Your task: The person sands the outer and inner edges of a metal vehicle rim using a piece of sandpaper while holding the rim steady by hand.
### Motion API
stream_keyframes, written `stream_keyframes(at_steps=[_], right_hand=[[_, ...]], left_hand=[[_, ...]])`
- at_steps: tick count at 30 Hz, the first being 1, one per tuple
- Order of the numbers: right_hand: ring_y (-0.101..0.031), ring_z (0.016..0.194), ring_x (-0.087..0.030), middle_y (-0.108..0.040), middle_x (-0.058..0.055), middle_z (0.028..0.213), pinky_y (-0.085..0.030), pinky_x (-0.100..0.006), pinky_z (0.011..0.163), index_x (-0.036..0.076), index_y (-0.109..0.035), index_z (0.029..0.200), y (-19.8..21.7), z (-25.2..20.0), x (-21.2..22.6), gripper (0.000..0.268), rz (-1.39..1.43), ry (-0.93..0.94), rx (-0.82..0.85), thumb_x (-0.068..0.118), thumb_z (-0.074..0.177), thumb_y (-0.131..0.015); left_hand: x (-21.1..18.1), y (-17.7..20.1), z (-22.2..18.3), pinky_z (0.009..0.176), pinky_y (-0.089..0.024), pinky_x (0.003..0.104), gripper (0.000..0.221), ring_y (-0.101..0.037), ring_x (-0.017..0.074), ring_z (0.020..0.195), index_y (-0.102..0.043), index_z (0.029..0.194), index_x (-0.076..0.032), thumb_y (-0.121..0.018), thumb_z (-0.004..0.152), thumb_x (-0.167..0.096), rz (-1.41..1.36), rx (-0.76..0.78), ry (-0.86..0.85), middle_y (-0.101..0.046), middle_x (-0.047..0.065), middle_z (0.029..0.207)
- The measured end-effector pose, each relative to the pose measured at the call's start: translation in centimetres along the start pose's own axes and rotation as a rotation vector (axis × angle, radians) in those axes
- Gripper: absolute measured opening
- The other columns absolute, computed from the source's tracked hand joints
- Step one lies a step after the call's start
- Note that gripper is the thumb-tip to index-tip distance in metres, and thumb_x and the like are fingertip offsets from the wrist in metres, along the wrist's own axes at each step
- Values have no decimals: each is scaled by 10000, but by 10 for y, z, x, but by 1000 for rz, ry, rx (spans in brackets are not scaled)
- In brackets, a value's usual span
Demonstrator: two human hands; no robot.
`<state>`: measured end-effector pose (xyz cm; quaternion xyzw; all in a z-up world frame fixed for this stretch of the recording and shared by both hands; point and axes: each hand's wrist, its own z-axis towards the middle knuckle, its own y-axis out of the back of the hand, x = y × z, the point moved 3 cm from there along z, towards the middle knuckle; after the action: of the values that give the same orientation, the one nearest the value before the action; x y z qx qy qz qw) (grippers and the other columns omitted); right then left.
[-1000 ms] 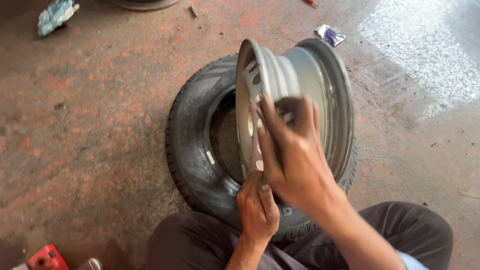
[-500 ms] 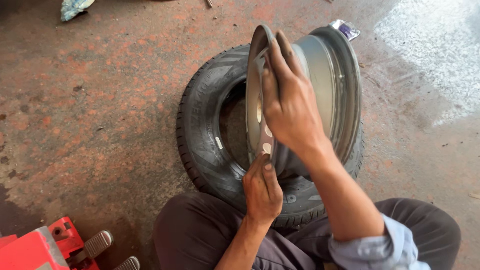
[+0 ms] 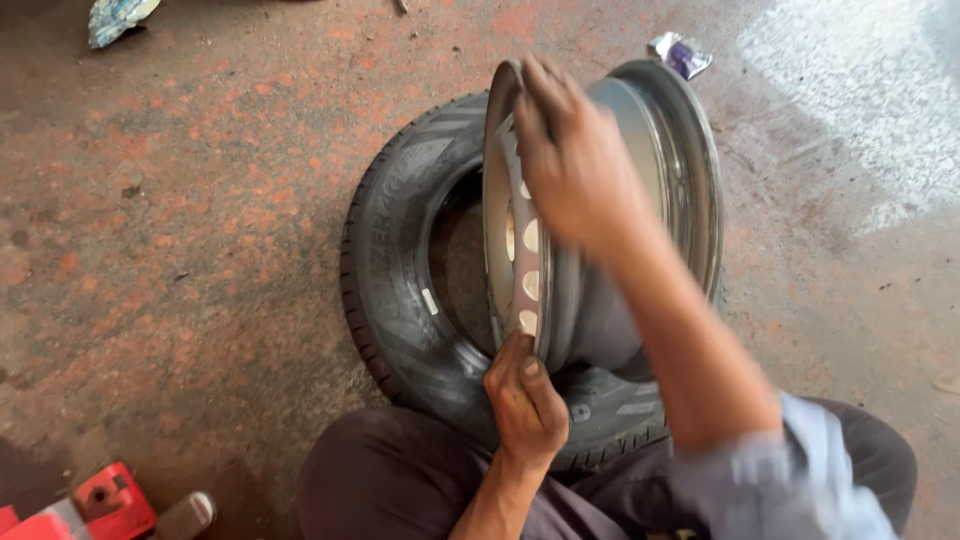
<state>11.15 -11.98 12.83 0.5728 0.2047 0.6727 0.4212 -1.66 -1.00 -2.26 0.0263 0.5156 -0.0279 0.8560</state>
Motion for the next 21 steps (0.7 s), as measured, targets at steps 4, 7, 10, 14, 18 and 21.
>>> stream_keyframes(at_steps=[4, 7, 10, 14, 18, 21], right_hand=[[-313, 1544, -539, -328, -365, 1614, -301, -550, 1290, -120, -361, 1529, -21, -123, 31, 501, -62, 226, -263, 119, 1094, -425], [-377, 1528, -464, -378, -310, 1638, -334, -481, 1295, -82, -384, 1566, -20, -100, 21, 481, -79, 295, -292, 160, 1152, -428], [-525, 1402, -412, -522, -264, 1507, -406, -460, 1203, -21, -485, 1500, -9, 7, -5, 505, -24, 27, 26, 263, 1089, -412], [-479, 1438, -400, -510, -252, 1516, -363, -444, 1236, -14, -487, 1484, -2, 32, 0, 517, -56, 12, 118, 298, 1077, -420], [-295, 1580, -451, -377, -334, 1617, -246, -557, 1319, -129, -360, 1548, -17, -112, 19, 529, -70, 231, -260, 185, 1124, -397], [-286, 1578, -431, -421, -275, 1618, -143, -605, 1270, -97, -407, 1539, -20, -103, 13, 517, -256, 197, -273, 178, 1101, -382]], left_hand=[[-3, 3, 7, 915, -550, 494, 549, -681, 492, 1042, -594, 1202, 148, -369, 1103, -343, -26, 4, -98, -676, 319, 1135], [6, 2, 3, 892, -562, 482, 564, -707, 464, 1013, -602, 1211, 126, -292, 1105, -333, -54, 25, 79, -688, 296, 1111], [10, 2, -16, 859, -558, 474, 576, -714, 440, 966, -618, 1170, 100, -241, 1095, -329, -10, 56, 236, -690, 275, 1065], [9, 9, -37, 951, -499, 511, 571, -642, 481, 1066, -606, 1166, 107, -241, 1163, -333, 335, 31, 157, -650, 307, 1135], [14, 3, -42, 841, -498, 488, 567, -637, 436, 948, -617, 1100, 78, -262, 1110, -363, 8, 56, 282, -650, 269, 1037], [15, 0, -40, 830, -505, 474, 538, -630, 396, 872, -589, 1047, 47, -259, 1102, -375, 65, 67, 383, -615, 240, 956]])
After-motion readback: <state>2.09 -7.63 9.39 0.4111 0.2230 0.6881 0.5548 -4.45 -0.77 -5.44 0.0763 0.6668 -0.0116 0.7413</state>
